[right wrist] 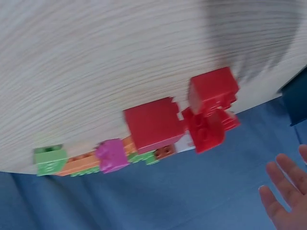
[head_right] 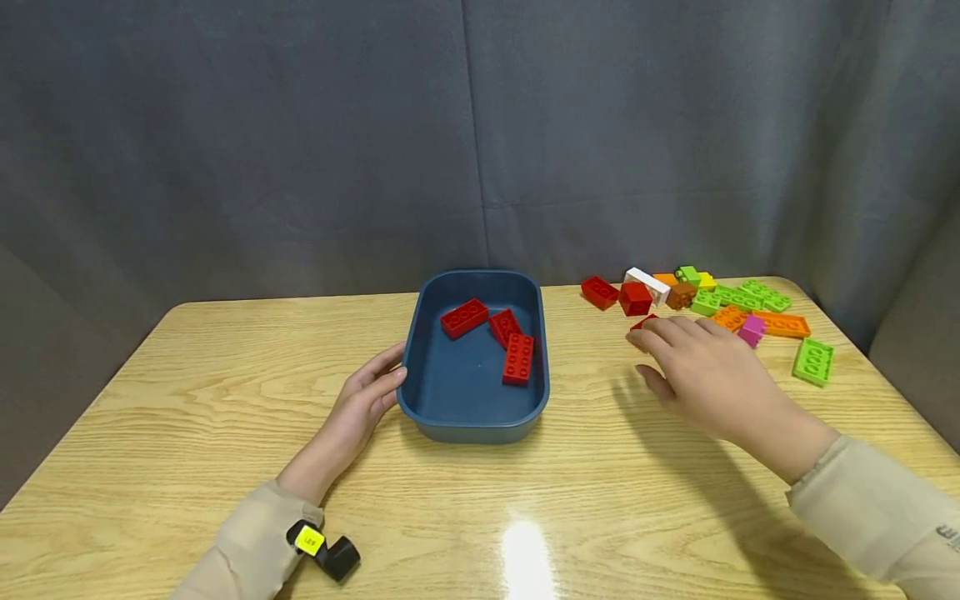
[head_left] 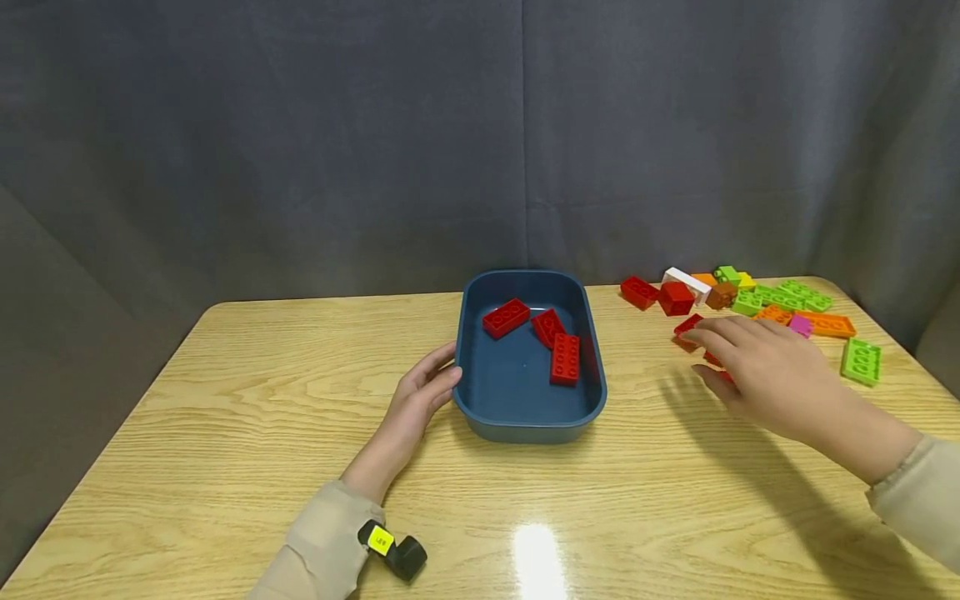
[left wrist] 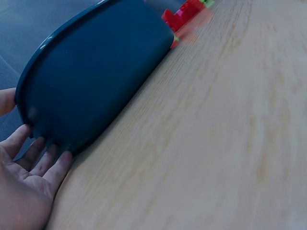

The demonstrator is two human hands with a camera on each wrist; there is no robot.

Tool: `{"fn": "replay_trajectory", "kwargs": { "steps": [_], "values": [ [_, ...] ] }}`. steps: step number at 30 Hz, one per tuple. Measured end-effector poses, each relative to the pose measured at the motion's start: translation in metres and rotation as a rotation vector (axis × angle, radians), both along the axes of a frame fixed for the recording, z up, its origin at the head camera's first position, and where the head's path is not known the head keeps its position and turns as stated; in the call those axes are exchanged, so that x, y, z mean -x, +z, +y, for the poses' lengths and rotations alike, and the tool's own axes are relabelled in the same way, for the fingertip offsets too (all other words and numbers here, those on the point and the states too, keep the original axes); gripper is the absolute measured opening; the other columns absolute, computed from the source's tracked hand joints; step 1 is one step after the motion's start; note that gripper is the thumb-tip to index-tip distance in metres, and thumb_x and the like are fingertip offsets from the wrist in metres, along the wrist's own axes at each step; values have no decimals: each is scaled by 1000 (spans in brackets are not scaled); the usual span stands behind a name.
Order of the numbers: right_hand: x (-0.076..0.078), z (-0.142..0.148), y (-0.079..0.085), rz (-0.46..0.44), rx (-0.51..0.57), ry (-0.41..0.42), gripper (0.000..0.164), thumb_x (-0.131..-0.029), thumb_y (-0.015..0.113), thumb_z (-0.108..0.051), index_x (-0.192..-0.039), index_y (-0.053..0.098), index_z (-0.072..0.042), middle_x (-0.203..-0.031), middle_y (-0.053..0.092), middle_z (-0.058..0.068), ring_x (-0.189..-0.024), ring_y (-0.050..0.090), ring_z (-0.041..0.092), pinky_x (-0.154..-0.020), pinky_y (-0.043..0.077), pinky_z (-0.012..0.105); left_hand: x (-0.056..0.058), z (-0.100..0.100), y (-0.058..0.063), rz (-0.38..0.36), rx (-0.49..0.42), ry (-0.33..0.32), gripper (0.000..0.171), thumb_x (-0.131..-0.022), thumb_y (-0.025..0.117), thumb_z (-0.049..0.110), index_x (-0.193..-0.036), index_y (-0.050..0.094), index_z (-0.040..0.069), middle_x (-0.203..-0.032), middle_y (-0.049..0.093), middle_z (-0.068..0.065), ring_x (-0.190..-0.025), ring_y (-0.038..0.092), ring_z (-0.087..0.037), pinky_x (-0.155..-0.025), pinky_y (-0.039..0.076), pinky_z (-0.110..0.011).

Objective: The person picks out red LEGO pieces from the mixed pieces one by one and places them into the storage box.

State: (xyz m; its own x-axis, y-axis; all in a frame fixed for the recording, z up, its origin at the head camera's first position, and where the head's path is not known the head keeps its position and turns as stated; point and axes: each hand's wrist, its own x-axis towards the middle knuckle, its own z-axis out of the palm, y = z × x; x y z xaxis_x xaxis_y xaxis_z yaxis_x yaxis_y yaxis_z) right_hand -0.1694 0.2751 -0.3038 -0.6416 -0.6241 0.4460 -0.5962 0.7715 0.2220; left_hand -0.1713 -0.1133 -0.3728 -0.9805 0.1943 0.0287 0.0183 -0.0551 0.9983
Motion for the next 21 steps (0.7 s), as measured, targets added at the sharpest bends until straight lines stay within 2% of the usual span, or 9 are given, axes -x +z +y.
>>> {"fn": "replay_trajectory", "kwargs": {
  "steps": [3,4,7,9,11,12,15,21],
  "values": [
    [0,10,-1,16,5,-10,47,-66,74,-20,-111,64,-7,-103,70,13,-95,63,31,-74,55,52,0,0,0,-5,-1,-1,51,-95,50,23,-142,38,10,-150,37,-13,-132,40,-25,-113,33,-48],
    [0,13,-1,20,5,-13,46,-69,72,-23,-111,64,-7,-103,70,14,-95,63,31,-73,55,52,0,0,0,-9,-2,1,51,-95,50,23,-142,39,10,-150,37,-12,-132,40,-24,-113,32,-47],
    [0,21,-3,27,10,-20,41,-86,56,-39,-110,64,-7,-101,70,13,-93,62,30,-73,54,52,1,0,0,-11,-1,-1,51,-95,50,24,-142,39,10,-150,37,-12,-132,40,-23,-113,32,-47],
    [-1,25,-4,27,6,-18,43,-88,51,-42,-110,64,-7,-99,70,12,-92,62,30,-74,53,52,1,0,-1,-12,-1,0,51,-95,50,23,-142,39,10,-150,37,-12,-132,40,-24,-113,32,-47],
    [-2,28,-5,25,-2,-23,42,-85,57,-39,-109,65,-5,-99,71,13,-91,62,31,-76,53,54,1,0,-1,-13,-1,1,50,-95,50,23,-142,39,10,-150,37,-12,-132,40,-24,-113,32,-47],
    [-2,29,-5,24,-10,-25,41,-78,65,-33,-109,65,-5,-98,71,13,-91,62,31,-75,53,54,1,0,-1,-13,-1,1,50,-95,50,23,-142,39,10,-150,37,-12,-132,40,-24,-113,32,-47],
    [-3,32,-7,18,-34,-26,47,-62,77,-21,-105,66,-5,-96,72,14,-88,63,31,-73,55,53,0,0,0,-11,-2,0,50,-95,50,23,-142,39,10,-150,37,-12,-132,40,-24,-113,33,-48],
    [-4,37,-18,-29,-50,-14,42,-63,79,-24,-100,69,-6,-92,72,12,-86,65,29,-71,57,51,0,-1,0,0,-3,-6,51,-95,50,24,-142,39,10,-150,38,-12,-132,40,-24,-113,33,-47]
  ]
}}
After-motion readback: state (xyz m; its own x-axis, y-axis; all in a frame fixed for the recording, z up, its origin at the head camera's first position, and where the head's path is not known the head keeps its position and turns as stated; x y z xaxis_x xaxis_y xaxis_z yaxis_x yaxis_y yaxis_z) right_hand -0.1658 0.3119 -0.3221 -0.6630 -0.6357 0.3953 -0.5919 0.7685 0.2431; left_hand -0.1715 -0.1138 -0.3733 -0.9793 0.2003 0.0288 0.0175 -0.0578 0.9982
